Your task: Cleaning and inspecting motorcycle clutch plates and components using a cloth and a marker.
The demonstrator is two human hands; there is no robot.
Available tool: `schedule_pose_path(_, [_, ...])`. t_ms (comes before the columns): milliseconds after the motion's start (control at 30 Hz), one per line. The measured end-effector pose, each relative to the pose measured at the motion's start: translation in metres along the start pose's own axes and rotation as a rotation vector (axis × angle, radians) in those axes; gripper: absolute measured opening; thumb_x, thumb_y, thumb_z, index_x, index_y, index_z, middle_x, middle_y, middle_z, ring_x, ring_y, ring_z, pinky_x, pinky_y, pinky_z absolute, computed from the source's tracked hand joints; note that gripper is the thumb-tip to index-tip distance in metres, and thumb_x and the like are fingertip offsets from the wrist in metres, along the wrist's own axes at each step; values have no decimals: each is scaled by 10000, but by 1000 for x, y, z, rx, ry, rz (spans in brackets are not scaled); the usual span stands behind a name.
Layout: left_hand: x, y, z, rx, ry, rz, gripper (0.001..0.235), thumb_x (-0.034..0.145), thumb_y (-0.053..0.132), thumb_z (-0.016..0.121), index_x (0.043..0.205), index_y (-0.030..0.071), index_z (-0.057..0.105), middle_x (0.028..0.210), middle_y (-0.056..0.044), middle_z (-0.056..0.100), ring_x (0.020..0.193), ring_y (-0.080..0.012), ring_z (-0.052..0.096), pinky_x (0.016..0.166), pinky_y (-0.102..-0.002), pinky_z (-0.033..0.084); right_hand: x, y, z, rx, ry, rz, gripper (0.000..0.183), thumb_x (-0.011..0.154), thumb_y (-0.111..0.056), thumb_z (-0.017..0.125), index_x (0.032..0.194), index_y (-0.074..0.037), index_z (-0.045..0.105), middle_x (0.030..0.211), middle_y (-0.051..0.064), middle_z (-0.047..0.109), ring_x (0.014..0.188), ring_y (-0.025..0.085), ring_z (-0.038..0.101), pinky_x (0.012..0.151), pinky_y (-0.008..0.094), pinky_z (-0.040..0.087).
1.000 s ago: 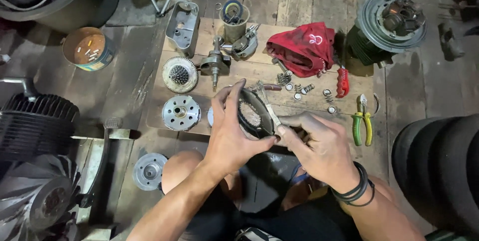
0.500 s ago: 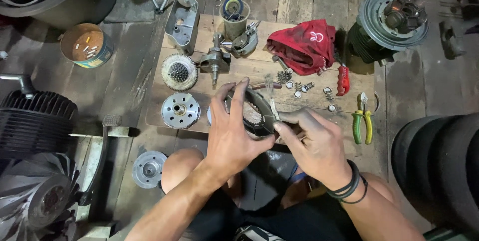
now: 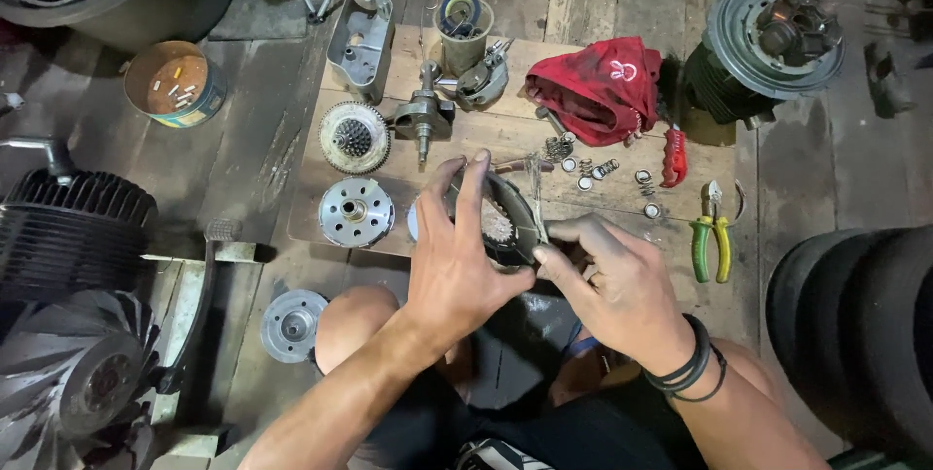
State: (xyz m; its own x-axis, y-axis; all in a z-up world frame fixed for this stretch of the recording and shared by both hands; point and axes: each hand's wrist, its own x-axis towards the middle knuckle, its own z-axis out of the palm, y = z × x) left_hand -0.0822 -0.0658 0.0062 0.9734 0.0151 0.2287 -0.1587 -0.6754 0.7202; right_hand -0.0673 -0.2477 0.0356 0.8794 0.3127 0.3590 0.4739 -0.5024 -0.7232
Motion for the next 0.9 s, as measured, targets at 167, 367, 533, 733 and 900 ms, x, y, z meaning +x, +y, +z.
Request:
schedule_pose_path(167, [-4, -3, 5, -8, 51, 37, 1180, 525, 219, 914, 1538, 96, 321, 1437, -309, 317, 1328, -582, 405, 995, -659, 463, 2, -5, -3, -74, -17, -19, 86, 935, -182, 730, 989, -131, 774, 696, 98, 683, 617, 290, 706, 520, 367, 560])
schedule_pose_path(367, [-7, -6, 5, 12, 88, 82, 1122, 540, 227, 918, 1505, 93, 361, 1427, -304, 336, 1304, -583, 432, 951, -671, 492, 2, -7, -4, -147, -23, -105, 84, 942, -193, 714, 998, -146, 756, 692, 79, 656, 613, 300, 691, 539, 383, 566])
schedule_pose_path(533, [-8, -5, 3, -15, 129, 144, 1099, 573, 256, 925, 1498, 82, 357, 1429, -306, 349, 1312, -587, 451, 945, -672, 513, 3, -14, -8, -118, -42, -137, 86, 956, -133, 672, 999, -126, 747, 701, 102, 652, 620, 342, 692, 529, 408, 560])
schedule_pose_path(733, [-6, -4, 1, -19, 144, 155, 1093, 577, 264, 934, 1490, 67, 366, 1423, -311, 364, 1300, -599, 475, 936, -677, 523, 2, -5, -6, -121, -36, -216, 112, 973, -142, 652, 1025, -138, 752, 715, 54, 648, 637, 291, 697, 565, 377, 581])
schedule_pose_path(900, [-8, -5, 5, -36, 138, 142, 1131, 544, 275, 950, 1491, 61, 370, 1430, -307, 373, 1306, -602, 476, 948, -672, 520, 7, -4, -9, -146, -43, -281, 121, 972, -123, 648, 1040, -117, 748, 728, 75, 643, 653, 305, 698, 571, 393, 583])
